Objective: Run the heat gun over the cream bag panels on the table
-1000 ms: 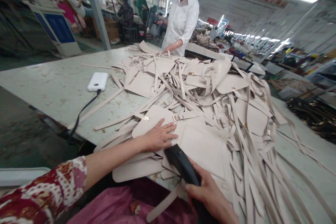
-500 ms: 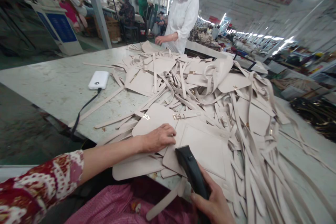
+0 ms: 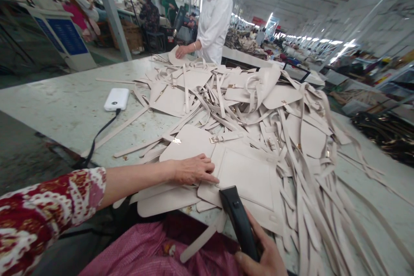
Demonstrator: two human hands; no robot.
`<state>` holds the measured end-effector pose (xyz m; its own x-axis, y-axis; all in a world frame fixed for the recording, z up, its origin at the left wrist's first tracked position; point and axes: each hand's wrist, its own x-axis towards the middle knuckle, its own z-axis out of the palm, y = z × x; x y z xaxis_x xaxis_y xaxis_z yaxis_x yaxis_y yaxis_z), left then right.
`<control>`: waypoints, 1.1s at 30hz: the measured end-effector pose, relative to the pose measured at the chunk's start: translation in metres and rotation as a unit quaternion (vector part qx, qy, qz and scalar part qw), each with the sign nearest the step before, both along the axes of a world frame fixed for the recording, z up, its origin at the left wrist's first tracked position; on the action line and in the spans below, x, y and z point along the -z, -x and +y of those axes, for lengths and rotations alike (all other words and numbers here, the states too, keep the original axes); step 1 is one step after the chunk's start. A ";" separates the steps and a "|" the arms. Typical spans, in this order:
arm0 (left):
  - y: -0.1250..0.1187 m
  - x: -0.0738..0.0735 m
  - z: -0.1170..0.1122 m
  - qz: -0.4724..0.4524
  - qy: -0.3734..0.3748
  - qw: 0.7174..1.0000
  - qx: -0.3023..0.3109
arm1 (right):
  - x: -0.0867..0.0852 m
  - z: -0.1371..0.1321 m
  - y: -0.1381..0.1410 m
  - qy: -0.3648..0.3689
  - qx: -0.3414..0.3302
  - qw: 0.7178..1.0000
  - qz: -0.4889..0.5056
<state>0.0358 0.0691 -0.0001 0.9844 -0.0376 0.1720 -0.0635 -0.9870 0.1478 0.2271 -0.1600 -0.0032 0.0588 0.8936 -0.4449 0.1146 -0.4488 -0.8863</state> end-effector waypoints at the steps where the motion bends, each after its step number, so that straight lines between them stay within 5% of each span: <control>1: 0.000 0.000 0.000 -0.002 0.003 1.000 0.001 | 0.000 -0.001 -0.001 0.003 0.001 1.000 0.007; 19: 0.000 0.003 0.001 0.026 0.071 0.997 -0.028 | 0.001 0.004 0.005 -0.018 0.021 1.000 0.004; 33: 0.003 0.011 0.002 -0.037 0.161 0.982 -0.093 | -0.042 0.057 0.011 0.051 -0.065 0.993 0.089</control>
